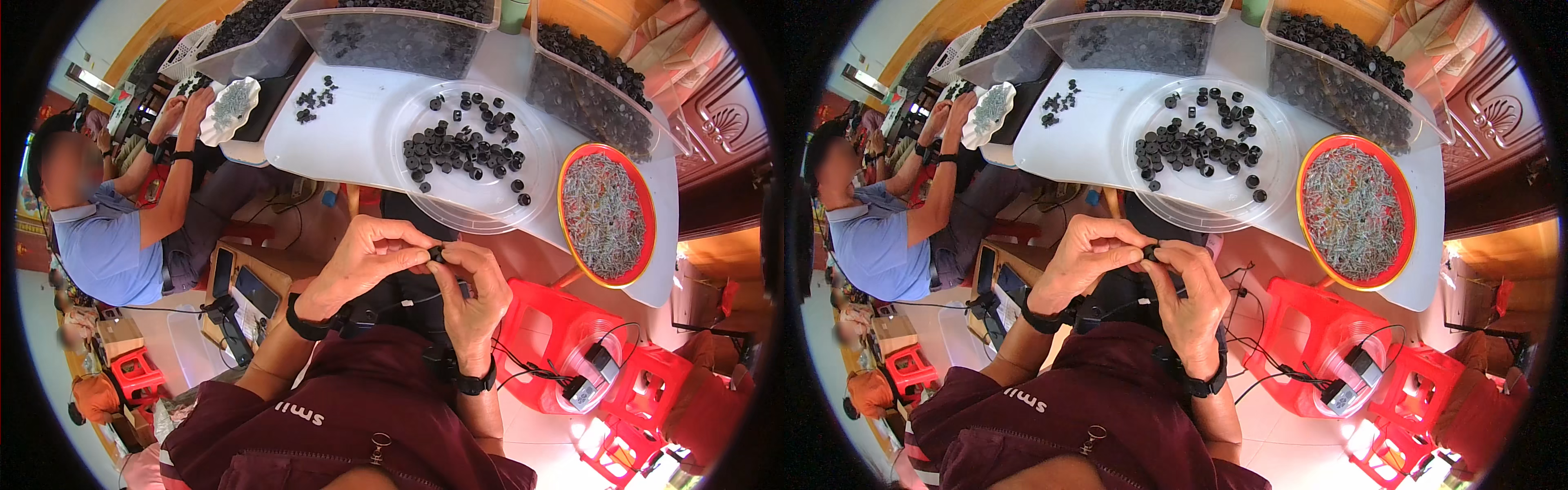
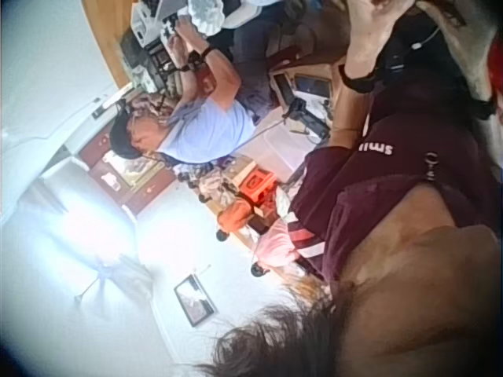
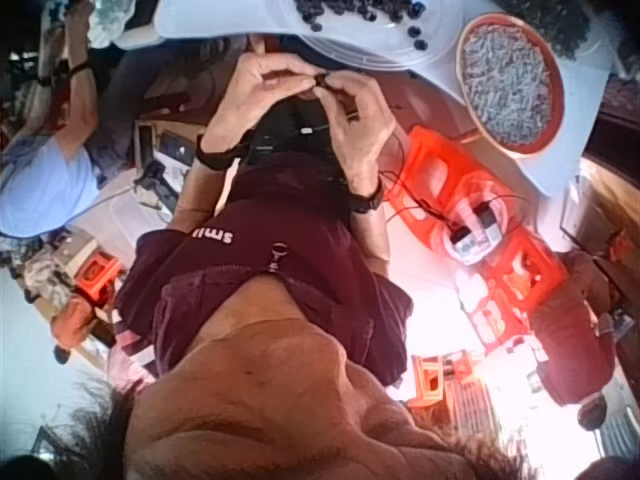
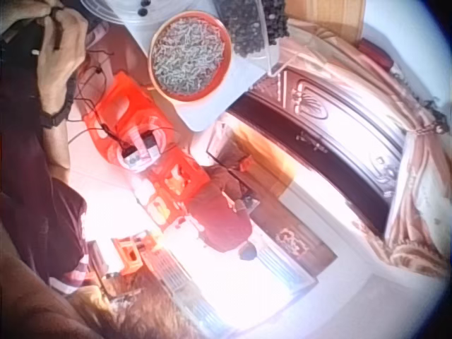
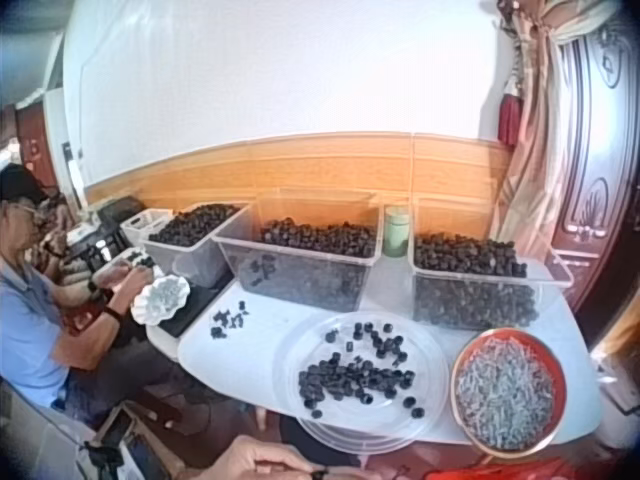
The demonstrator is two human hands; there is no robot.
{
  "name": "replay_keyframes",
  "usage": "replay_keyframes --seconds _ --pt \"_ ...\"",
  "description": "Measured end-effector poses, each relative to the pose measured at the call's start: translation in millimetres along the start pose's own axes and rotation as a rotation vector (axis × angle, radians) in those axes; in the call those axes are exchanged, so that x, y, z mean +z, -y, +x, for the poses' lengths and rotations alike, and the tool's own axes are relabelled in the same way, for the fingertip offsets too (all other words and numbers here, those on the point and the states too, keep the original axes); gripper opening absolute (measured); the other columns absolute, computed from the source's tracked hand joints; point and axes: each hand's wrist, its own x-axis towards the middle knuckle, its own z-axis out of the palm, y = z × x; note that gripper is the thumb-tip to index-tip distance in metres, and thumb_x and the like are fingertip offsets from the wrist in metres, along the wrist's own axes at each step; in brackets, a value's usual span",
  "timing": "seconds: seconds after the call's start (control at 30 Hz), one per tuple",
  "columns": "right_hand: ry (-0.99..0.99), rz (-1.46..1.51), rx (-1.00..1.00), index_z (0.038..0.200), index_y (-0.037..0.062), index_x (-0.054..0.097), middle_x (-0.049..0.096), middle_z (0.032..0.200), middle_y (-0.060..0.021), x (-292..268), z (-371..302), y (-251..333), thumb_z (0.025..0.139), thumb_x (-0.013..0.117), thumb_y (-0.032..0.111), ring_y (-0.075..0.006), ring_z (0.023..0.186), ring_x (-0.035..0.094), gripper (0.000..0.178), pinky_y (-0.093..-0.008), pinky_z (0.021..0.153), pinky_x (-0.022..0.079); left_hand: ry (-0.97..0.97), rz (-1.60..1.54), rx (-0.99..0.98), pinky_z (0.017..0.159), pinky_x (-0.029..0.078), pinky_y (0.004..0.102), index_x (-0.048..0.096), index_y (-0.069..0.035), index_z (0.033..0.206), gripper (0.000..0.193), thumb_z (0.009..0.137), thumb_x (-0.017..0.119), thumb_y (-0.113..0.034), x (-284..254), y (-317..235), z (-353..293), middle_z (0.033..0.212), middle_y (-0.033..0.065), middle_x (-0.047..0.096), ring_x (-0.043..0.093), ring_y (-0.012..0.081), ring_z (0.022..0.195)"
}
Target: Assembling small black plastic industrial components by hand.
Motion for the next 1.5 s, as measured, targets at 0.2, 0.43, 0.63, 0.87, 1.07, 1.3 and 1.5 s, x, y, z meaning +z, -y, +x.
replay_keyframes --seconds 0.2,0.43,0.63,0.87,1.07,1.3,1.5 --pt "0.079 0.053 0.170 0.088 0.0000 0.060 0.064 0.092 -0.0106 -6 3 -2 0.071 0.071 -0.005 -0.0168 0.076 0.063 0.021 -0.0256 0.064 0.054 0.036 0.082 0.095 0.074 0.053 0.0254 0.064 0.006 0.098 0.018 0.081 0.060 0.005 -1 7 0 0.093 0.0131 0.063 0.062 0.0157 0.085" --pt "0.136 0.060 0.265 0.087 0.0010 0.060 0.062 0.085 -0.0082 -7 4 -3 0.070 0.071 -0.005 -0.0156 0.072 0.062 0.022 -0.0252 0.062 0.051 0.017 0.187 0.072 0.074 0.053 0.0257 0.062 0.006 0.102 0.019 0.084 0.057 0.005 -1 18 0 0.094 0.0125 0.064 0.063 0.0149 0.083" --pt "0.118 -0.019 0.174 0.084 0.0009 0.058 0.060 0.084 -0.0083 -5 3 -8 0.069 0.071 -0.006 -0.0163 0.068 0.061 0.021 -0.0260 0.061 0.050 -0.027 0.139 0.031 0.074 0.053 0.0264 0.062 0.007 0.102 0.019 0.085 0.051 0.006 9 20 2 0.096 0.0126 0.064 0.062 0.0151 0.085" --pt "0.085 0.033 0.160 0.081 0.0008 0.057 0.059 0.082 -0.0089 -1 4 -17 0.068 0.070 -0.008 -0.0164 0.067 0.059 0.021 -0.0264 0.060 0.049 -0.084 0.107 0.066 0.076 0.052 0.0265 0.061 0.006 0.102 0.023 0.086 0.044 0.008 14 27 2 0.097 0.0109 0.063 0.061 0.0140 0.087" --pt "0.045 0.061 0.183 0.080 0.0006 0.056 0.058 0.080 -0.0077 2 3 -22 0.067 0.070 -0.007 -0.0155 0.065 0.058 0.021 -0.0263 0.059 0.048 -0.121 0.107 0.092 0.076 0.052 0.0264 0.060 0.007 0.104 0.025 0.088 0.041 0.008 20 31 2 0.096 0.0107 0.063 0.061 0.0136 0.086" --pt "0.052 0.073 0.286 0.082 0.0011 0.056 0.057 0.079 -0.0063 3 -1 -22 0.067 0.070 -0.007 -0.0150 0.064 0.057 0.023 -0.0264 0.059 0.046 -0.134 0.188 0.135 0.078 0.050 0.0256 0.058 0.008 0.107 0.026 0.086 0.044 0.010 16 42 -4 0.099 0.0114 0.060 0.059 0.0137 0.089" --pt "0.038 0.043 0.206 0.084 0.0007 0.056 0.057 0.079 -0.0067 5 0 -26 0.067 0.069 -0.008 -0.0152 0.065 0.057 0.023 -0.0265 0.059 0.046 -0.151 0.156 0.230 0.070 0.050 0.0219 0.060 0.007 0.105 0.026 0.082 0.048 0.010 21 37 -2 0.087 0.0078 0.061 0.060 0.0093 0.080"
